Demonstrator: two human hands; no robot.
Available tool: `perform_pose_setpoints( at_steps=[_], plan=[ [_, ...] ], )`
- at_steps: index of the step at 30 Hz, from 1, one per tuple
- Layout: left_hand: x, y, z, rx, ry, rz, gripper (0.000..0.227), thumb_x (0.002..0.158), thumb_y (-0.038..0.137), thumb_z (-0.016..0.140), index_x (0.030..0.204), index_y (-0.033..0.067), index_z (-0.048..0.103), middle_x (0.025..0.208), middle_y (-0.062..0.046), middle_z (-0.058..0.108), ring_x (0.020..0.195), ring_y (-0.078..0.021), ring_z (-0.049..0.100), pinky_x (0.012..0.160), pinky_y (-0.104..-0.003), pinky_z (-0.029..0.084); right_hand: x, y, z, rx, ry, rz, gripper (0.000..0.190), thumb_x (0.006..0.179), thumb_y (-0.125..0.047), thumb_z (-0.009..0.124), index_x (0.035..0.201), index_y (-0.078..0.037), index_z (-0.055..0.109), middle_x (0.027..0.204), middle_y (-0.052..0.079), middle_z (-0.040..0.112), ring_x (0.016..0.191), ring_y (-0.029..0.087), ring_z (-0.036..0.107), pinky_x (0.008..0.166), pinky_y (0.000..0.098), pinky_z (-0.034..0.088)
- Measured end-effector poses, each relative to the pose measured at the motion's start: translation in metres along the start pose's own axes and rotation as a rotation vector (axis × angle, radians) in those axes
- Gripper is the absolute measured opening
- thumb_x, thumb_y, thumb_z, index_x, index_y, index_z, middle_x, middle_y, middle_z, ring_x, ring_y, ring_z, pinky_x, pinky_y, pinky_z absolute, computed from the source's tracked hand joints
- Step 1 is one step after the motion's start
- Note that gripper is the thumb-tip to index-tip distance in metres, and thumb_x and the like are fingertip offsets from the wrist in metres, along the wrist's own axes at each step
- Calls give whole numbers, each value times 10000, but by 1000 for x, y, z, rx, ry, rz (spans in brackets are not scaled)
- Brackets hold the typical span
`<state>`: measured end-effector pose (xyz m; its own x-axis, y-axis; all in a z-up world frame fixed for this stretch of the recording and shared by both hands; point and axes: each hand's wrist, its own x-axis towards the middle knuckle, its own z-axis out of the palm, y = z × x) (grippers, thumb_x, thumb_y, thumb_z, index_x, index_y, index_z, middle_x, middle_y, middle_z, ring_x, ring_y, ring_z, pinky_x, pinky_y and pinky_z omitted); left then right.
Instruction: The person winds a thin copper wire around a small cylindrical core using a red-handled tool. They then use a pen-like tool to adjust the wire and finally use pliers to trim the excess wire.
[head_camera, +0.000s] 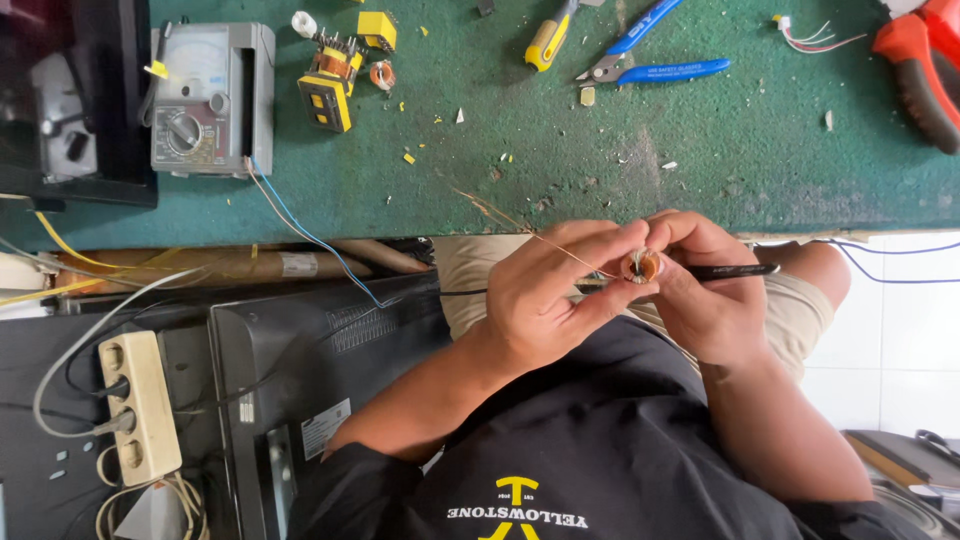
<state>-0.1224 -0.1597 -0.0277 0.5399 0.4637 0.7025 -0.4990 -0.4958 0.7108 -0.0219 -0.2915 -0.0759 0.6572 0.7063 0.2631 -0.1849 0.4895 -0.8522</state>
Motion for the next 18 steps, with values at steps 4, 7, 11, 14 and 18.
perform_pose_setpoints(
  at_steps=[4, 7, 11, 14, 18],
  plan=[
    [-5, 3, -1, 22, 16, -13, 326, 908, 47, 866, 1211, -19, 767, 1079, -137, 787, 842, -259, 781, 752, -369, 696, -5, 1, 6, 95, 0, 54, 114, 995, -8, 636, 999, 87, 572, 958, 198, 576, 849, 184, 559, 706, 271, 466],
    [-1, 2, -1, 107, 15, 82, 289, 922, 54, 855, 1185, -17, 760, 1061, -142, 785, 819, -264, 776, 750, -369, 692, -6, 5, 2, 123, 15, 69, 139, 975, -27, 637, 1006, 87, 564, 967, 194, 564, 879, 200, 566, 741, 278, 461],
    [0, 4, 1, 125, 7, 133, 249, 926, -6, 830, 1158, -43, 749, 1048, -168, 778, 808, -302, 782, 740, -388, 681, -7, 9, -4, 149, 20, 92, 155, 954, -31, 655, 984, 92, 565, 934, 185, 546, 869, 215, 568, 748, 277, 462],
    [2, 6, 0, 141, 17, 151, 213, 938, -8, 809, 1136, -54, 743, 1036, -169, 775, 785, -295, 775, 724, -382, 678, -6, 10, -7, 131, 5, 82, 164, 945, -40, 663, 976, 91, 569, 913, 179, 546, 862, 232, 572, 739, 274, 457],
    [3, 5, -2, 145, 4, 149, 225, 941, 4, 812, 1146, -53, 741, 1034, -165, 775, 776, -291, 771, 716, -385, 673, -5, 10, -8, 98, -8, 56, 168, 936, -43, 662, 971, 88, 564, 909, 177, 537, 859, 235, 566, 736, 288, 454]
  ],
)
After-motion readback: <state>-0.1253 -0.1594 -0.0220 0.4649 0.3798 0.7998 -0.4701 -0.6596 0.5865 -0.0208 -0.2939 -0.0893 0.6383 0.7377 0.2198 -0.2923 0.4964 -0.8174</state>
